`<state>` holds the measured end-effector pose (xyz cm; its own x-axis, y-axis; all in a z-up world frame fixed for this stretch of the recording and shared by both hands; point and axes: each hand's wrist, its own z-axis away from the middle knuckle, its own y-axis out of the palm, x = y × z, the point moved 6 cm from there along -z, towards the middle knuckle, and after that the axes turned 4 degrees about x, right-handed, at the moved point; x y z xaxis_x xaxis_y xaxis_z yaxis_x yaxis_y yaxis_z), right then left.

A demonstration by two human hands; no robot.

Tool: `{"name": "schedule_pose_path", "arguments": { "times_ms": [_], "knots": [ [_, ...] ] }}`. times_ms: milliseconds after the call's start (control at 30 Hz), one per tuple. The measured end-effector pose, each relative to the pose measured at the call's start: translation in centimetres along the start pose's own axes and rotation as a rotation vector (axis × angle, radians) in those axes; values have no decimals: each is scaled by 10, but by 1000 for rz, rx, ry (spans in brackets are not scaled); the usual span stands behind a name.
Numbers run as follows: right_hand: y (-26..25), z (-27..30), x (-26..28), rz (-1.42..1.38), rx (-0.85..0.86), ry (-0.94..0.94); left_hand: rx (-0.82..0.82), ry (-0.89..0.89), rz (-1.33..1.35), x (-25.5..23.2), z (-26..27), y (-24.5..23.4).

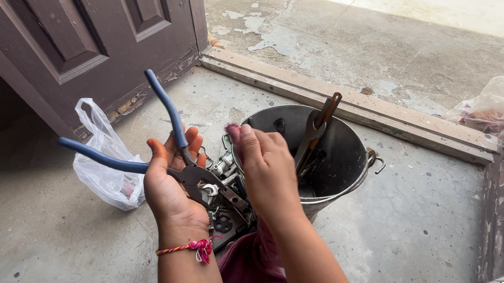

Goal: The person wipes down several hand tools including pliers, wrenches, and metal pieces with a purple cloth.

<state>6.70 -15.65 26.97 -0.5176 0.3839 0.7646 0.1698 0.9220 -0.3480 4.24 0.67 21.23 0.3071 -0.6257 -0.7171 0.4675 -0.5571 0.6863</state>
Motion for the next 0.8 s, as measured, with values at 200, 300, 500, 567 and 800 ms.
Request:
{"name": "schedule_pose_path", "arguments": {
  "times_ms": [200, 300, 500, 567, 800],
  "knots": [
    [39, 29, 5, -90, 521, 385, 142, -52, 18, 15, -2, 9],
    [31, 24, 13, -126, 681, 364, 60, -68, -31, 11, 5, 8],
    [25, 25, 12, -185, 774, 485, 34, -102, -114, 11, 13, 6],
    [22, 27, 12, -143, 757, 494, 59, -121, -107, 15, 13, 10],
    [16, 22, 14, -75, 483, 372, 90, -86, 24, 16, 13, 16]
  ]
}}
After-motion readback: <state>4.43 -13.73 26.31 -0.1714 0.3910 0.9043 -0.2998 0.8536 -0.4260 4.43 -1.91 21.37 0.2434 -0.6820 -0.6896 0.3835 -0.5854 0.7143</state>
